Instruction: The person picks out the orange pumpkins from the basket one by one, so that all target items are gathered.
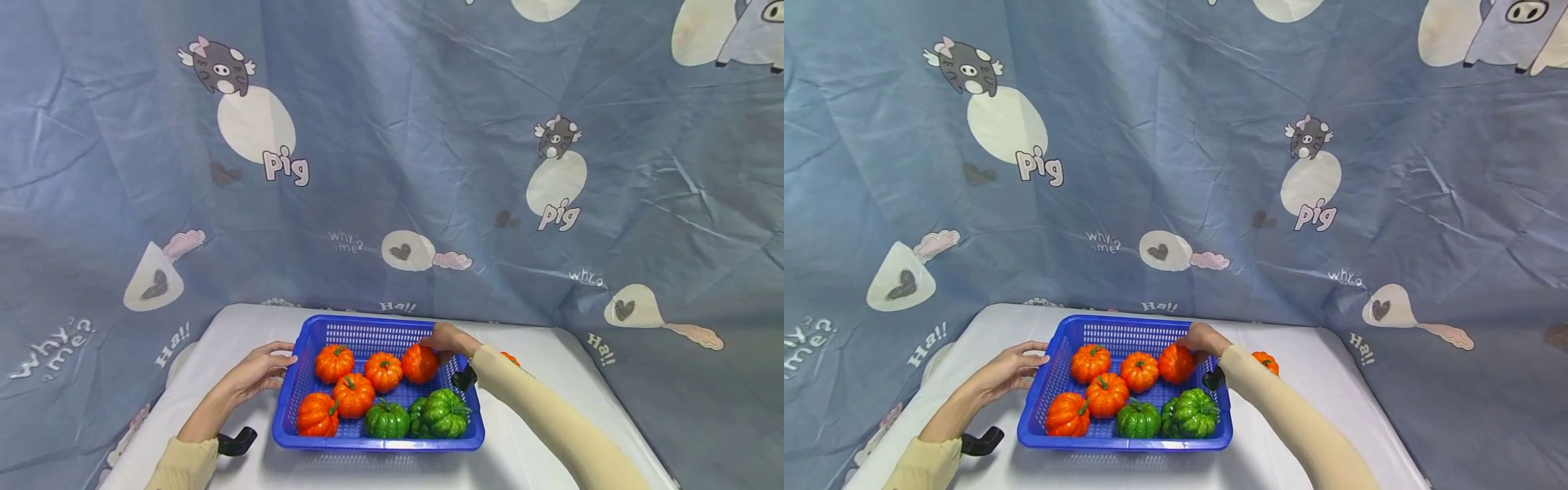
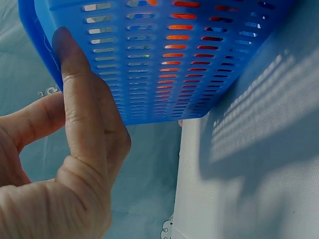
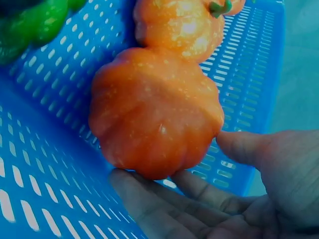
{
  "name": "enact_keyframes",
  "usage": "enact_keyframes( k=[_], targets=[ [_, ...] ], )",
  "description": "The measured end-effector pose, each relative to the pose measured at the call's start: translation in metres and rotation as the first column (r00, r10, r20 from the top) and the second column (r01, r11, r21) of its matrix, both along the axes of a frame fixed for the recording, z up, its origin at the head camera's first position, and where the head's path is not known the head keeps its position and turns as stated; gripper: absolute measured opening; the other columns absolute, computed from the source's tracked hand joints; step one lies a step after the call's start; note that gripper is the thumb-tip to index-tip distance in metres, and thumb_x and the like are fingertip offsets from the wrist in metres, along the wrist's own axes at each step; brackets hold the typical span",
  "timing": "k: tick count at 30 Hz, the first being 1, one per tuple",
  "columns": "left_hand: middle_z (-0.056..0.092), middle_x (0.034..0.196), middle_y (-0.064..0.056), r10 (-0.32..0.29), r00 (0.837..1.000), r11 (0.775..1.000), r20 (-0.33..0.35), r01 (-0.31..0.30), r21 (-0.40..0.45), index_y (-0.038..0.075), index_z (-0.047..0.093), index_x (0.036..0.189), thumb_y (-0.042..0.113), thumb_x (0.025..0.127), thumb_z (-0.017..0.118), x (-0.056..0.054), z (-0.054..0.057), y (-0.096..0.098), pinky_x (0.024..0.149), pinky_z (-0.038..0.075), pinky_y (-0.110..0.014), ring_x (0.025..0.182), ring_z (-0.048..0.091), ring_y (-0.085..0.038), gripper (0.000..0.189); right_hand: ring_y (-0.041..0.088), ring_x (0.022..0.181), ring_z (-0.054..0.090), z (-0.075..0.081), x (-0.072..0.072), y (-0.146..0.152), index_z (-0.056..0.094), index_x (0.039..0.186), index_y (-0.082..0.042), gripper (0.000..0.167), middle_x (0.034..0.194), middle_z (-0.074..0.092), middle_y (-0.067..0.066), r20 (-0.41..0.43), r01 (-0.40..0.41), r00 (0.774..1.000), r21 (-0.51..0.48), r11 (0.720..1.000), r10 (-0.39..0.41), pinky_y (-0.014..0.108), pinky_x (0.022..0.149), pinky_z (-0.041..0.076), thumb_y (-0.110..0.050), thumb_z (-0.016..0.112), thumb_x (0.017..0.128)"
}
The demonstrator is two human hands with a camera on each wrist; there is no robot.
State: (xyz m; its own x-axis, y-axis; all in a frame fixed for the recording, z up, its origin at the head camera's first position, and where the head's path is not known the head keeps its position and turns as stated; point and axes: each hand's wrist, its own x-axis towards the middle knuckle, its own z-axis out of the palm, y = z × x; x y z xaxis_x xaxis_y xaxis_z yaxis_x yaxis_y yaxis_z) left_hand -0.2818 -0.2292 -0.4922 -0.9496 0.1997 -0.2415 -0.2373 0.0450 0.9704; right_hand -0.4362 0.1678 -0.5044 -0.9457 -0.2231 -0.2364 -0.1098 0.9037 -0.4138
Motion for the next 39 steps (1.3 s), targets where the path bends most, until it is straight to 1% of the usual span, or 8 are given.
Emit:
enact_keyframes(
  k=[3, 7, 14, 19, 22, 27, 34, 39],
  targets=[
    [0.063, 0.097, -0.008, 0.002, 1.0, 1.0, 0.0, -0.002, 0.003, -0.004, 0.036, 0.137, 0.02, 0.093, 0.06, 0.0, -0.001, 0.0, 0.075, 0.059, -0.039, 0.083, 0.063, -0.02, 0.056, 0.037, 0.073, 0.072, 0.056, 0.052, -0.016, 0.061, 0.09, 0.007, 0.031, 0.082, 0.07, 0.021, 0.102, 0.112, 0.989, -0.086, 0.99, -0.103, 0.041, 0.063, 0.059, -0.024, 0.069, 0.089],
    [0.063, 0.098, -0.007, -0.014, 1.0, 1.0, -0.01, 0.014, 0.005, -0.005, 0.034, 0.138, 0.021, 0.094, 0.06, -0.001, -0.001, -0.001, 0.075, 0.059, -0.039, 0.084, 0.063, -0.019, 0.057, 0.026, 0.064, 0.072, 0.076, 0.078, -0.015, 0.063, 0.08, 0.003, 0.032, 0.072, 0.069, 0.013, 0.099, 0.048, 0.995, -0.167, 0.985, -0.032, 0.033, 0.059, 0.059, -0.027, 0.072, 0.086],
    [0.062, 0.097, -0.006, -0.011, 1.0, 1.0, -0.004, 0.011, 0.008, -0.005, 0.032, 0.139, 0.02, 0.094, 0.058, -0.001, 0.001, -0.001, 0.075, 0.059, -0.037, 0.083, 0.062, -0.018, 0.057, 0.006, 0.05, 0.047, 0.075, 0.073, -0.012, 0.054, 0.061, -0.013, 0.031, 0.056, 0.044, -0.008, 0.184, -0.034, 0.981, -0.148, 0.988, 0.061, 0.023, 0.056, 0.053, -0.018, 0.079, 0.078],
    [0.063, 0.1, -0.007, -0.006, 1.0, 1.0, -0.007, 0.006, -0.006, -0.005, 0.033, 0.139, 0.021, 0.094, 0.059, -0.002, 0.0, -0.001, 0.076, 0.059, -0.038, 0.085, 0.063, -0.019, 0.058, 0.006, 0.049, 0.034, 0.071, 0.066, -0.009, 0.045, 0.054, -0.016, 0.041, 0.053, 0.035, -0.009, 0.295, -0.066, 0.949, -0.153, 0.986, 0.11, 0.019, 0.049, 0.035, -0.016, 0.08, 0.076],
    [0.063, 0.101, -0.008, -0.002, 1.0, 1.0, -0.005, 0.002, -0.009, -0.004, 0.033, 0.139, 0.021, 0.094, 0.059, -0.002, -0.001, -0.001, 0.077, 0.059, -0.039, 0.086, 0.063, -0.019, 0.058, 0.01, 0.054, 0.036, 0.062, 0.061, -0.006, 0.046, 0.058, -0.014, 0.038, 0.057, 0.037, -0.007, 0.339, -0.06, 0.932, -0.202, 0.977, 0.128, 0.023, 0.053, 0.037, -0.019, 0.078, 0.078],
    [0.063, 0.102, -0.009, 0.002, 1.0, 1.0, -0.004, -0.002, -0.011, -0.004, 0.034, 0.139, 0.021, 0.094, 0.059, -0.002, 0.001, 0.001, 0.077, 0.059, -0.039, 0.086, 0.063, -0.02, 0.057, 0.012, 0.062, 0.048, 0.057, 0.063, -0.006, 0.055, 0.068, -0.012, 0.03, 0.066, 0.05, -0.005, 0.289, -0.007, 0.954, -0.243, 0.97, 0.079, 0.033, 0.069, 0.055, -0.025, 0.08, 0.076],
    [0.063, 0.101, -0.008, 0.003, 1.0, 1.0, -0.003, -0.003, -0.006, -0.004, 0.033, 0.14, 0.021, 0.094, 0.059, -0.002, 0.002, 0.002, 0.076, 0.059, -0.039, 0.086, 0.063, -0.019, 0.058, 0.011, 0.057, 0.042, 0.06, 0.068, -0.005, 0.055, 0.063, -0.012, 0.031, 0.061, 0.045, -0.005, 0.158, -0.08, 0.981, -0.213, 0.974, 0.115, 0.023, 0.055, 0.039, -0.021, 0.083, 0.07],
    [0.063, 0.102, -0.009, 0.007, 1.0, 1.0, 0.002, -0.007, -0.016, -0.003, 0.033, 0.139, 0.022, 0.094, 0.06, -0.002, -0.001, 0.0, 0.076, 0.059, -0.039, 0.086, 0.063, -0.02, 0.059, 0.014, 0.074, 0.056, 0.06, 0.071, 0.003, 0.067, 0.095, 0.0, 0.032, 0.084, 0.063, 0.002, 0.151, -0.122, 0.974, -0.291, 0.949, 0.171, 0.036, 0.08, 0.053, -0.016, 0.081, 0.071]
  ],
)
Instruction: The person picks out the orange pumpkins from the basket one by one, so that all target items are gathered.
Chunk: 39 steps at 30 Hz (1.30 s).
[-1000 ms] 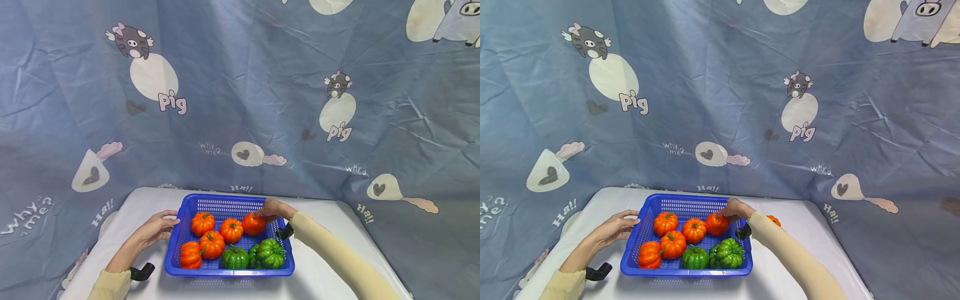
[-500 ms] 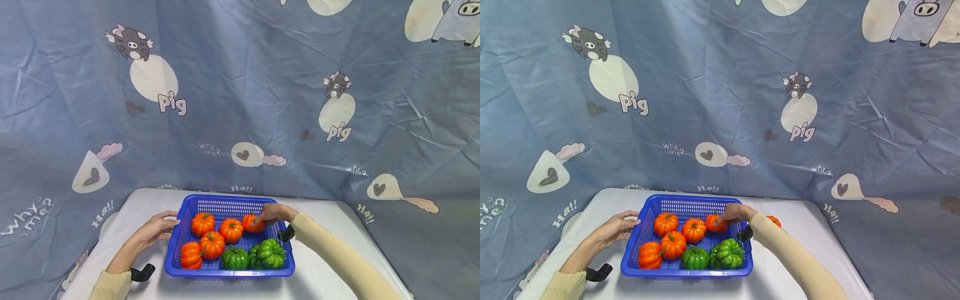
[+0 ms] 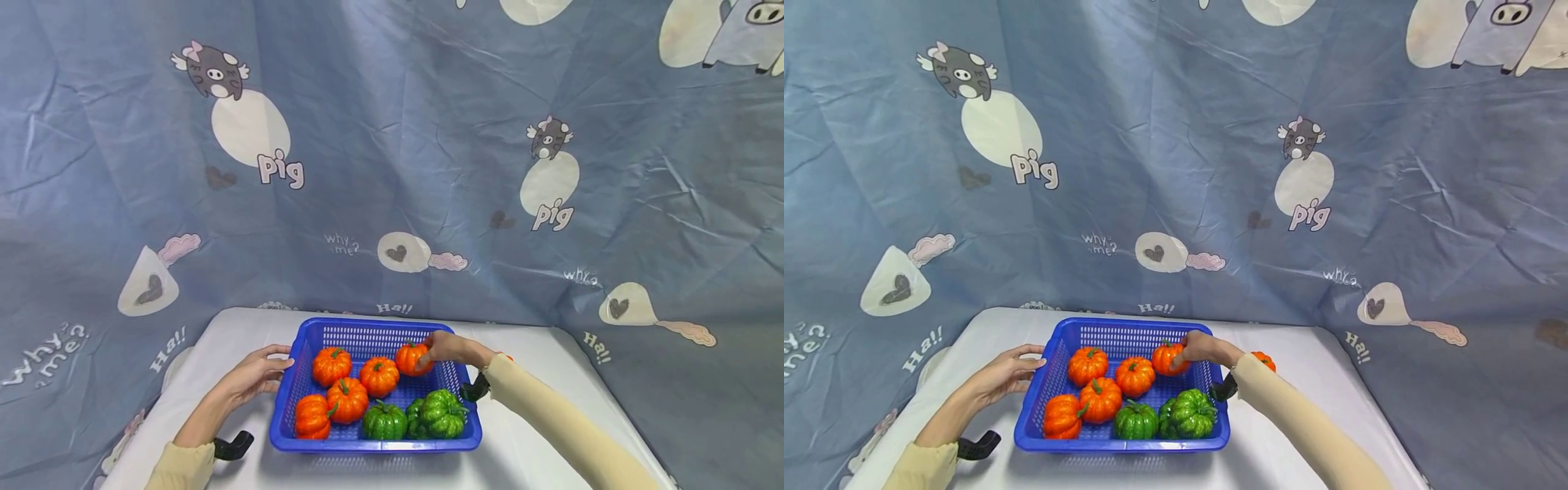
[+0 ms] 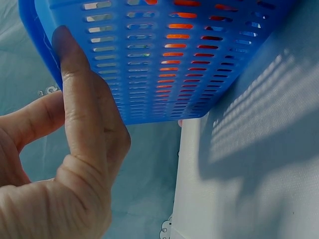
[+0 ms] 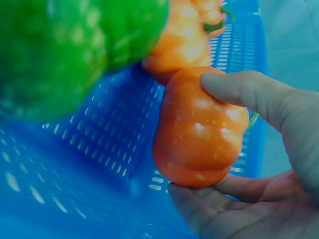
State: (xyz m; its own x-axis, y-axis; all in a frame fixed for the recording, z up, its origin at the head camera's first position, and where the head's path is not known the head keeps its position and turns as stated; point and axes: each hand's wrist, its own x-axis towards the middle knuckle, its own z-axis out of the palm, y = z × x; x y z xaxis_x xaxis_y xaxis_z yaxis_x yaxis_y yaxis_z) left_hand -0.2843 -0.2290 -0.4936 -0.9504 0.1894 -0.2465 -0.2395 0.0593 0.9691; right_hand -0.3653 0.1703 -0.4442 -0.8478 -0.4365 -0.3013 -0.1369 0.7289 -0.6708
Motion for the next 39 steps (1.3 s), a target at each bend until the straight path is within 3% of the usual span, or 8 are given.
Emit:
enact_keyframes(
  k=[4, 13, 17, 23, 30, 35, 39],
  targets=[
    [0.062, 0.102, -0.008, -0.001, 1.0, 1.0, 0.005, 0.001, -0.003, -0.003, 0.033, 0.14, 0.022, 0.094, 0.06, 0.001, -0.001, 0.0, 0.077, 0.059, -0.039, 0.086, 0.062, -0.019, 0.059, 0.019, 0.092, 0.06, 0.005, 0.005, 0.008, 0.058, 0.122, 0.0, 0.057, 0.108, 0.063, 0.008, 0.026, -0.023, 0.999, -0.068, 0.997, 0.025, 0.044, 0.094, 0.05, -0.015, 0.079, 0.071],
    [0.062, 0.1, -0.007, -0.005, 1.0, 1.0, 0.007, 0.005, 0.0, -0.003, 0.034, 0.139, 0.023, 0.093, 0.061, 0.0, 0.001, 0.001, 0.076, 0.059, -0.037, 0.085, 0.061, -0.018, 0.059, 0.023, 0.114, 0.056, 0.026, 0.025, 0.034, 0.049, 0.138, -0.013, 0.071, 0.135, 0.052, 0.009, 0.048, -0.039, 0.998, -0.109, 0.993, 0.044, 0.048, 0.104, 0.044, -0.026, 0.08, 0.076],
    [0.062, 0.099, -0.006, -0.023, 1.0, 1.0, 0.002, 0.023, 0.007, -0.004, 0.033, 0.139, 0.022, 0.094, 0.06, 0.001, 0.001, 0.001, 0.076, 0.059, -0.037, 0.084, 0.061, -0.018, 0.059, 0.023, 0.117, 0.056, 0.031, 0.035, 0.051, 0.046, 0.141, -0.015, 0.073, 0.136, 0.053, 0.008, 0.032, -0.045, 0.998, -0.128, 0.991, 0.049, 0.046, 0.102, 0.045, -0.028, 0.079, 0.077],
    [0.062, 0.098, -0.006, -0.024, 1.0, 1.0, 0.004, 0.024, 0.011, -0.004, 0.032, 0.14, 0.021, 0.094, 0.059, 0.002, 0.003, -0.001, 0.076, 0.059, -0.036, 0.084, 0.061, -0.018, 0.058, 0.03, 0.111, 0.056, 0.034, 0.04, 0.085, 0.039, 0.143, -0.007, 0.07, 0.134, 0.053, 0.015, 0.054, -0.031, 0.997, -0.26, 0.965, 0.047, 0.033, 0.078, 0.055, -0.019, 0.073, 0.082],
    [0.062, 0.096, -0.006, -0.01, 1.0, 1.0, 0.007, 0.01, 0.013, -0.003, 0.034, 0.139, 0.021, 0.094, 0.059, 0.001, 0.001, -0.001, 0.075, 0.059, -0.037, 0.082, 0.061, -0.018, 0.057, 0.027, 0.122, 0.05, 0.027, 0.041, 0.132, 0.034, 0.143, 0.001, 0.07, 0.136, 0.048, 0.019, 0.01, 0.006, 1.0, -0.371, 0.929, -0.002, 0.028, 0.095, 0.05, -0.01, 0.069, 0.084],
    [0.062, 0.097, -0.007, -0.005, 1.0, 1.0, 0.015, 0.005, 0.012, -0.003, 0.033, 0.14, 0.022, 0.094, 0.06, 0.001, 0.001, -0.001, 0.075, 0.059, -0.037, 0.083, 0.061, -0.018, 0.058, 0.024, 0.122, 0.05, 0.018, 0.043, 0.164, 0.036, 0.142, 0.002, 0.067, 0.137, 0.048, 0.02, -0.032, 0.067, 0.996, -0.389, 0.919, -0.086, 0.029, 0.097, 0.046, -0.009, 0.068, 0.084],
    [0.062, 0.099, -0.007, -0.012, 1.0, 1.0, 0.015, 0.012, 0.011, -0.002, 0.033, 0.14, 0.023, 0.094, 0.06, -0.001, 0.001, -0.001, 0.076, 0.059, -0.038, 0.085, 0.061, -0.018, 0.059, 0.017, 0.119, 0.051, 0.006, 0.046, 0.19, 0.034, 0.142, 0.005, 0.07, 0.14, 0.045, 0.025, -0.061, 0.153, 0.98, -0.388, 0.909, -0.19, 0.027, 0.096, 0.044, -0.011, 0.07, 0.084]
  ],
)
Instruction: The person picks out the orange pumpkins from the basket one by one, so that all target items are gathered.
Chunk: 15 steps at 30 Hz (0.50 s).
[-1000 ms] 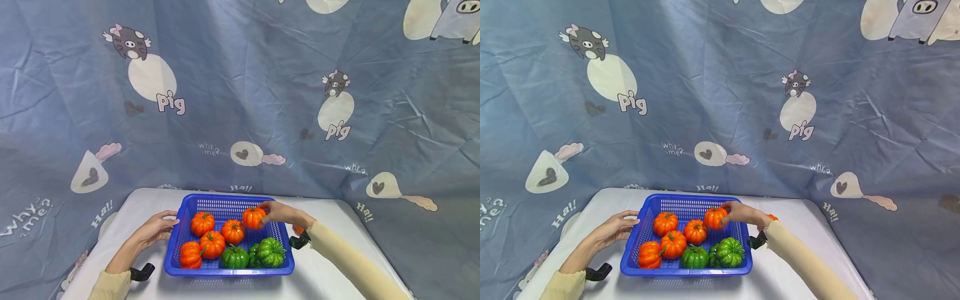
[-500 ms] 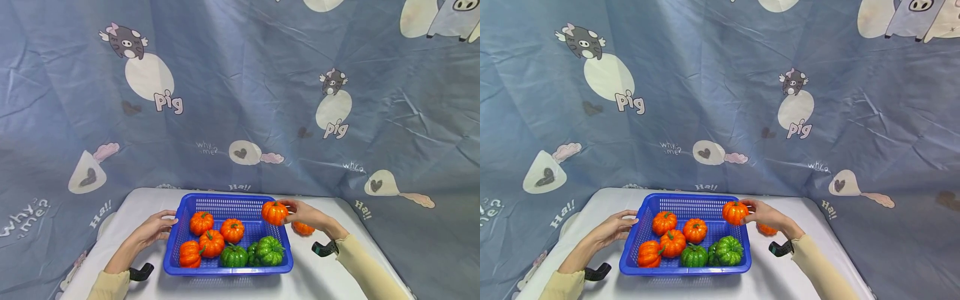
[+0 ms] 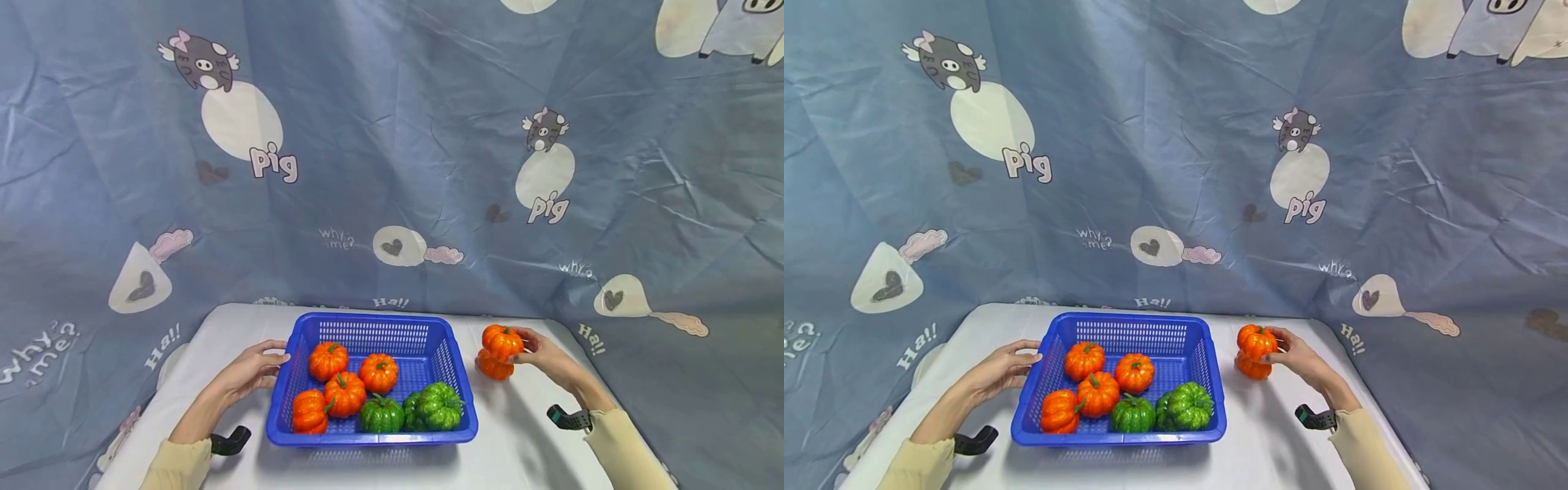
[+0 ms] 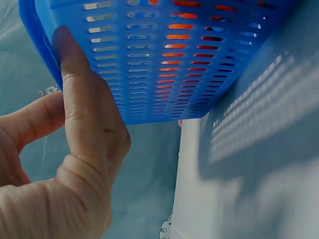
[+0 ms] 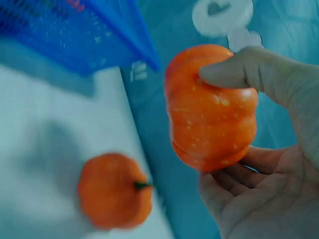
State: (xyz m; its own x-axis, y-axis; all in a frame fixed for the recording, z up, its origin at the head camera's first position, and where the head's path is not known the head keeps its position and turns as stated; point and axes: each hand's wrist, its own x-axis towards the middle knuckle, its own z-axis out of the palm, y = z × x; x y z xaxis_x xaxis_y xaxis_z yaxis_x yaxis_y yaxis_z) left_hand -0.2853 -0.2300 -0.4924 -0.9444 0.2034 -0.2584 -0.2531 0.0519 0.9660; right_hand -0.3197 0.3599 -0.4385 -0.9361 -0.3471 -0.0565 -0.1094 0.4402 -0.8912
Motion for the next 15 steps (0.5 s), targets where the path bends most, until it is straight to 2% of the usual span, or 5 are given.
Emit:
enact_keyframes(
  k=[5, 10, 12, 15],
  targets=[
    [0.062, 0.099, -0.007, -0.006, 1.0, 1.0, -0.004, 0.006, 0.003, -0.002, 0.033, 0.14, 0.022, 0.095, 0.059, -0.002, -0.001, 0.0, 0.076, 0.059, -0.037, 0.085, 0.061, -0.018, 0.058, 0.011, 0.116, 0.049, -0.022, -0.001, 0.028, 0.03, 0.144, 0.008, 0.073, 0.144, 0.039, 0.029, -0.013, 0.142, 0.99, 0.03, 0.989, -0.142, 0.016, 0.089, 0.043, -0.01, 0.069, 0.085],
    [0.062, 0.099, -0.007, -0.007, 1.0, 1.0, -0.003, 0.007, 0.009, -0.003, 0.033, 0.14, 0.022, 0.094, 0.06, -0.001, -0.001, -0.001, 0.076, 0.059, -0.038, 0.084, 0.061, -0.018, 0.058, 0.006, 0.106, 0.05, -0.047, -0.001, 0.049, 0.027, 0.143, 0.01, 0.071, 0.141, 0.039, 0.031, 0.0, 0.27, 0.963, 0.056, 0.961, -0.27, 0.013, 0.084, 0.043, -0.009, 0.065, 0.086],
    [0.062, 0.099, -0.006, -0.005, 1.0, 1.0, -0.001, 0.005, 0.011, -0.003, 0.033, 0.14, 0.023, 0.094, 0.06, -0.001, -0.001, 0.0, 0.076, 0.059, -0.038, 0.084, 0.061, -0.018, 0.059, 0.01, 0.107, 0.05, -0.056, 0.0, 0.055, 0.027, 0.143, 0.011, 0.071, 0.141, 0.039, 0.031, 0.006, 0.305, 0.952, 0.067, 0.95, -0.306, 0.014, 0.084, 0.043, -0.009, 0.065, 0.087],
    [0.062, 0.099, -0.006, -0.002, 1.0, 1.0, 0.001, 0.002, 0.01, -0.003, 0.033, 0.14, 0.023, 0.094, 0.06, -0.001, -0.001, -0.001, 0.076, 0.059, -0.037, 0.084, 0.061, -0.018, 0.059, 0.025, 0.115, 0.05, -0.069, 0.001, 0.059, 0.025, 0.143, 0.012, 0.073, 0.142, 0.036, 0.032, 0.012, 0.332, 0.942, 0.098, 0.938, -0.335, 0.022, 0.09, 0.044, -0.011, 0.065, 0.087]
  ],
)
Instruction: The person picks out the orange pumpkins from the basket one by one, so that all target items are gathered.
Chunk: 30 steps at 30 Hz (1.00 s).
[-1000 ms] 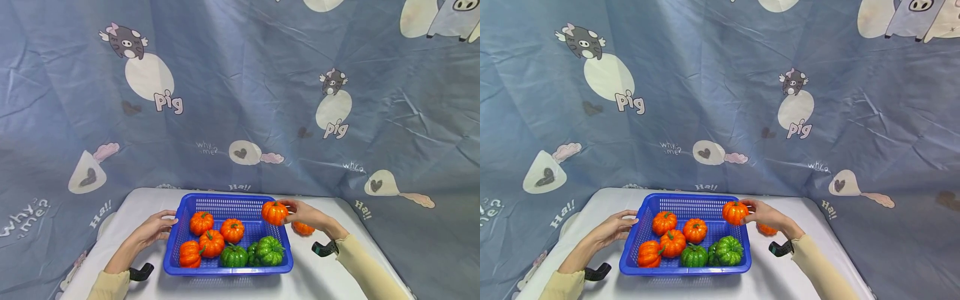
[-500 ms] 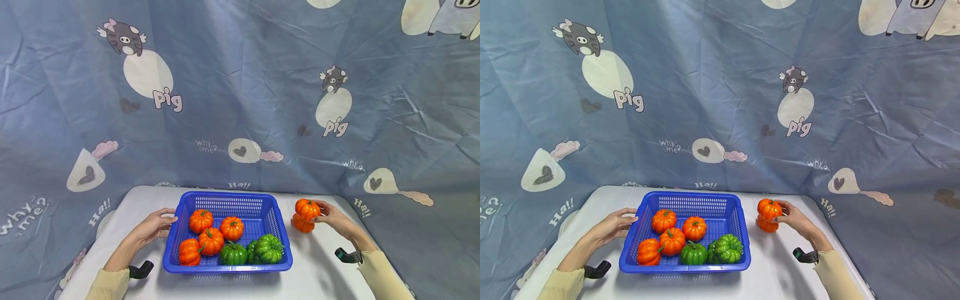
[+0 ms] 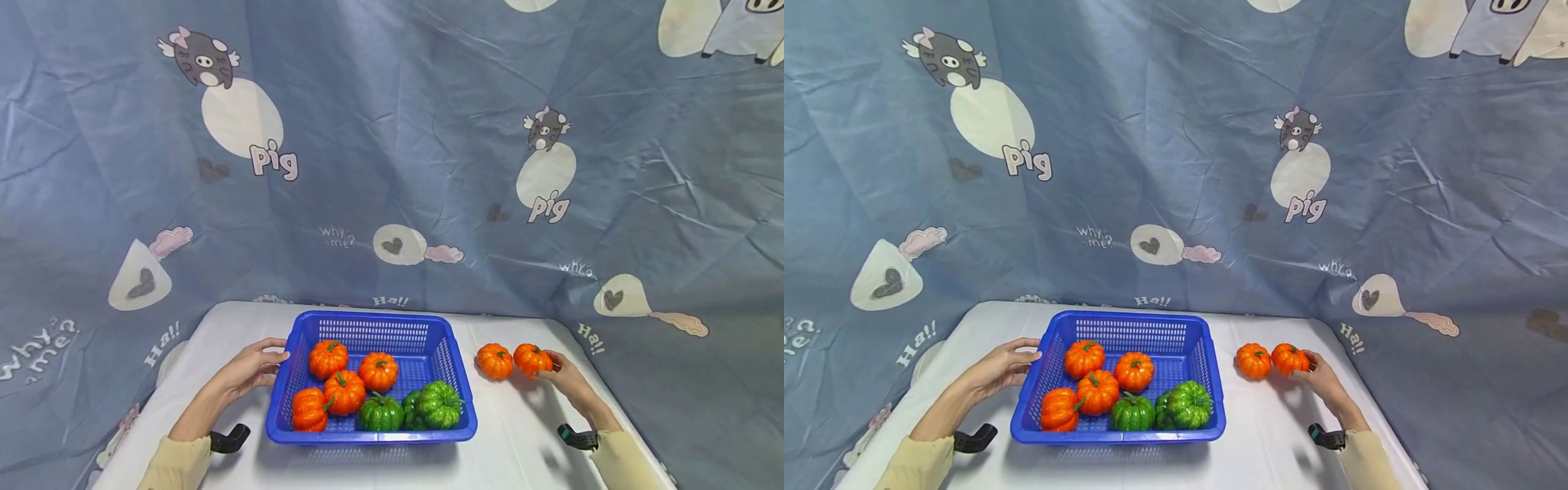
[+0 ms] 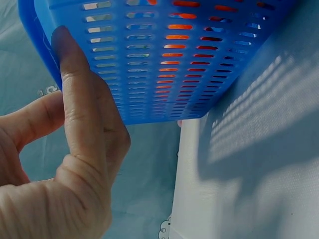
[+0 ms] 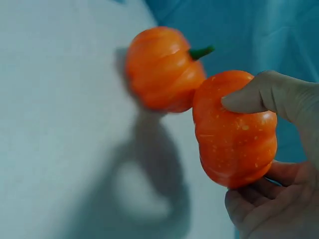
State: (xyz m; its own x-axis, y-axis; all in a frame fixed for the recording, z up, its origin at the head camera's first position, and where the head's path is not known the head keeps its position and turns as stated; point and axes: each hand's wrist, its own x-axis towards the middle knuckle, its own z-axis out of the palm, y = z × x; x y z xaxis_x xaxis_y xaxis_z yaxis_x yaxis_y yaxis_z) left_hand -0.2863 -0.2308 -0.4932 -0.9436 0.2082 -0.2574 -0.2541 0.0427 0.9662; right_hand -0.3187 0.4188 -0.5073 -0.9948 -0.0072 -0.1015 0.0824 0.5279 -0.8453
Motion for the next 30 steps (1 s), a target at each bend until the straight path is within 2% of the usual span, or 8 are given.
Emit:
enact_keyframes(
  k=[3, 6, 9, 12, 17, 22, 25, 30],
  targets=[
    [0.062, 0.099, -0.006, 0.004, 1.0, 1.0, -0.003, -0.004, -0.002, -0.002, 0.033, 0.14, 0.023, 0.094, 0.06, -0.001, 0.0, -0.001, 0.076, 0.059, -0.037, 0.085, 0.061, -0.018, 0.059, 0.04, 0.127, 0.042, -0.011, 0.0, -0.001, 0.022, 0.144, 0.012, 0.076, 0.145, 0.031, 0.033, 0.027, 0.016, 1.0, 0.032, 0.999, -0.017, 0.039, 0.102, 0.04, -0.015, 0.066, 0.087],
    [0.062, 0.099, -0.006, 0.003, 1.0, 1.0, -0.004, -0.003, -0.003, -0.002, 0.033, 0.14, 0.023, 0.094, 0.06, -0.002, 0.001, -0.001, 0.077, 0.059, -0.037, 0.085, 0.062, -0.018, 0.059, 0.046, 0.132, 0.033, -0.018, 0.001, -0.002, 0.018, 0.144, 0.013, 0.08, 0.146, 0.026, 0.035, 0.052, 0.035, 0.998, 0.061, 0.998, -0.038, 0.052, 0.11, 0.031, -0.018, 0.066, 0.088],
    [0.062, 0.1, -0.006, -0.005, 1.0, 1.0, -0.007, 0.005, -0.004, -0.002, 0.033, 0.14, 0.023, 0.094, 0.06, -0.001, 0.0, -0.001, 0.077, 0.059, -0.038, 0.086, 0.062, -0.018, 0.059, 0.047, 0.132, 0.033, -0.021, 0.002, -0.004, 0.019, 0.143, 0.014, 0.082, 0.146, 0.026, 0.036, 0.051, 0.046, 0.997, 0.101, 0.994, -0.051, 0.056, 0.111, 0.028, -0.019, 0.067, 0.086],
    [0.062, 0.1, -0.006, -0.012, 1.0, 1.0, -0.007, 0.012, -0.002, -0.003, 0.032, 0.14, 0.023, 0.095, 0.06, 0.0, 0.0, 0.0, 0.078, 0.059, -0.038, 0.086, 0.062, -0.018, 0.06, 0.047, 0.13, 0.036, -0.021, 0.001, -0.005, 0.021, 0.142, 0.015, 0.082, 0.145, 0.028, 0.037, 0.037, 0.034, 0.999, 0.142, 0.989, -0.039, 0.057, 0.11, 0.029, -0.02, 0.068, 0.085],
    [0.062, 0.101, -0.006, 0.002, 1.0, 1.0, -0.003, -0.002, -0.001, -0.003, 0.031, 0.141, 0.022, 0.095, 0.059, 0.001, 0.0, 0.0, 0.078, 0.059, -0.039, 0.086, 0.062, -0.019, 0.06, 0.049, 0.128, 0.038, -0.017, -0.002, -0.008, 0.021, 0.141, 0.017, 0.083, 0.142, 0.031, 0.039, 0.023, 0.006, 1.0, 0.175, 0.985, -0.011, 0.059, 0.109, 0.03, -0.018, 0.07, 0.083],
    [0.061, 0.102, -0.007, 0.008, 1.0, 1.0, 0.003, -0.008, -0.004, -0.002, 0.031, 0.141, 0.021, 0.095, 0.059, 0.001, 0.001, 0.0, 0.079, 0.059, -0.038, 0.087, 0.062, -0.019, 0.059, 0.052, 0.138, 0.021, -0.011, -0.002, -0.016, 0.014, 0.145, 0.016, 0.095, 0.148, 0.018, 0.04, 0.017, 0.005, 1.0, 0.172, 0.985, -0.008, 0.061, 0.114, 0.02, -0.024, 0.074, 0.082],
    [0.062, 0.102, -0.007, 0.013, 1.0, 1.0, 0.008, -0.013, -0.009, -0.002, 0.032, 0.141, 0.022, 0.095, 0.059, 0.002, 0.001, 0.001, 0.079, 0.059, -0.038, 0.087, 0.062, -0.019, 0.059, 0.053, 0.139, 0.017, -0.002, -0.002, -0.023, 0.016, 0.145, 0.015, 0.096, 0.148, 0.017, 0.041, -0.044, 0.0, 0.999, 0.184, 0.983, 0.008, 0.062, 0.114, 0.019, -0.024, 0.075, 0.082],
    [0.062, 0.103, -0.008, 0.017, 1.0, 1.0, 0.004, -0.017, -0.024, -0.002, 0.033, 0.141, 0.023, 0.094, 0.06, 0.002, 0.001, 0.001, 0.079, 0.059, -0.039, 0.088, 0.063, -0.019, 0.059, 0.053, 0.138, 0.023, 0.02, -0.003, -0.042, 0.025, 0.144, 0.012, 0.087, 0.148, 0.026, 0.038, -0.171, -0.047, 0.982, 0.19, 0.981, 0.08, 0.063, 0.112, 0.023, -0.02, 0.076, 0.082]
  ],
)
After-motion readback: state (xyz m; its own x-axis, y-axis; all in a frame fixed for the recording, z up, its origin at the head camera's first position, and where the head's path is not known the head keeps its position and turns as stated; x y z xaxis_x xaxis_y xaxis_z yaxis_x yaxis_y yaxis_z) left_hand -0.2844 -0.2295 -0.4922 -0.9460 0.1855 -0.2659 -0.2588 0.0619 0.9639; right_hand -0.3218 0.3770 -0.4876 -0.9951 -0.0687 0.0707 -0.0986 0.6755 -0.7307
